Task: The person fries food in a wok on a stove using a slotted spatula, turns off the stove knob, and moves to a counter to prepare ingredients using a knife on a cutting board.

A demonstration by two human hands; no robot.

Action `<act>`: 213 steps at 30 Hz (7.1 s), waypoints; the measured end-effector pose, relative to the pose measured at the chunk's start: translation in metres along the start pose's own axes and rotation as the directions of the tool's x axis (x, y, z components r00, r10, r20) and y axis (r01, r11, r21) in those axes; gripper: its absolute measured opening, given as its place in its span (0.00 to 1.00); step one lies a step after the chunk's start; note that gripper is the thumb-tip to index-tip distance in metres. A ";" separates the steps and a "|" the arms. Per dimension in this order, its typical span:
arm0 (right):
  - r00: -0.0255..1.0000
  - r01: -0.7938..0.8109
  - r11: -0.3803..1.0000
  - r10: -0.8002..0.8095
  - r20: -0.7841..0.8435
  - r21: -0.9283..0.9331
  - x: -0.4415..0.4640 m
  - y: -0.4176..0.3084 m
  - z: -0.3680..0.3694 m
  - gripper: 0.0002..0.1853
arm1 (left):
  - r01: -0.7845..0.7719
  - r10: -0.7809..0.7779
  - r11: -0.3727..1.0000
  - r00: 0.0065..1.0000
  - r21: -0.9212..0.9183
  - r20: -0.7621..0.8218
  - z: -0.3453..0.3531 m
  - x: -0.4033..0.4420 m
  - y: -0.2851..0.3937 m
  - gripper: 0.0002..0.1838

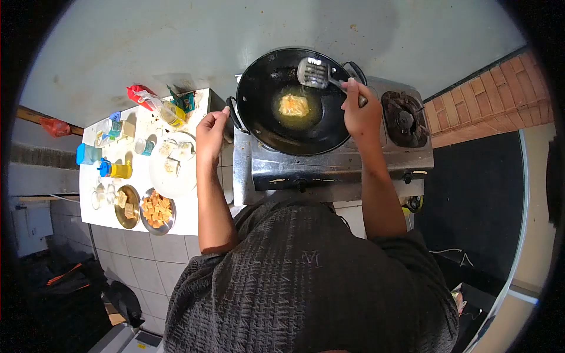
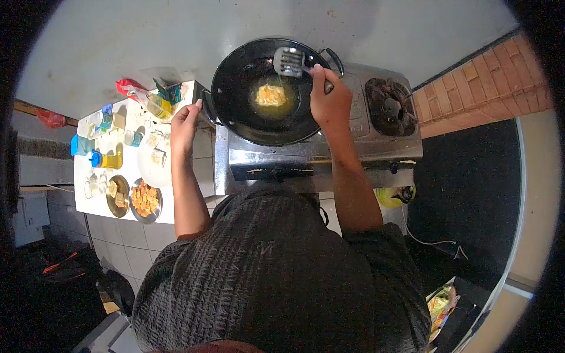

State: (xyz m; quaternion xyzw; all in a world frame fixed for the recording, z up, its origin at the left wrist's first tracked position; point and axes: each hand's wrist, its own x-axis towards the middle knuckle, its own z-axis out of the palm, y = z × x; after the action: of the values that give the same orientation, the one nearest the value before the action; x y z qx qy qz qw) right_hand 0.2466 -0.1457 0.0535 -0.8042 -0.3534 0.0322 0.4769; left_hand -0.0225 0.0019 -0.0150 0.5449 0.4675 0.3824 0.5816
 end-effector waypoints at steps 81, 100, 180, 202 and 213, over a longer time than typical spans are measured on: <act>0.994 0.084 0.996 -0.083 0.067 -0.011 0.003 0.005 -0.005 0.19 | -0.009 0.009 1.000 1.000 0.009 0.019 0.000 0.007 -0.003 0.14; 0.983 0.155 0.923 -0.181 -0.041 -0.353 0.018 -0.020 -0.017 0.23 | 0.016 -0.016 1.000 0.999 0.010 0.028 0.000 0.005 0.001 0.14; 0.944 0.304 0.921 -0.326 -0.054 -0.242 0.016 -0.017 -0.012 0.18 | -0.008 0.008 1.000 1.000 -0.007 0.029 -0.011 -0.004 0.002 0.14; 0.793 -0.393 0.844 0.111 0.599 0.365 -0.097 0.074 -0.087 0.23 | -0.040 0.041 0.998 0.998 -0.048 0.038 0.006 -0.023 0.054 0.10; 0.915 -0.316 0.916 0.224 0.336 0.249 -0.117 0.091 -0.146 0.17 | -0.112 0.105 0.994 0.921 -0.003 0.376 0.094 -0.032 0.092 0.09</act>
State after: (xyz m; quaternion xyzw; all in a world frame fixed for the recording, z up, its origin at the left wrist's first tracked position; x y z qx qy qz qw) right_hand 0.2643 -0.3514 0.0276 -0.7500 -0.2972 0.2734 0.5238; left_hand 0.0647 -0.0444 0.0779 0.6385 0.3201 0.2983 0.6331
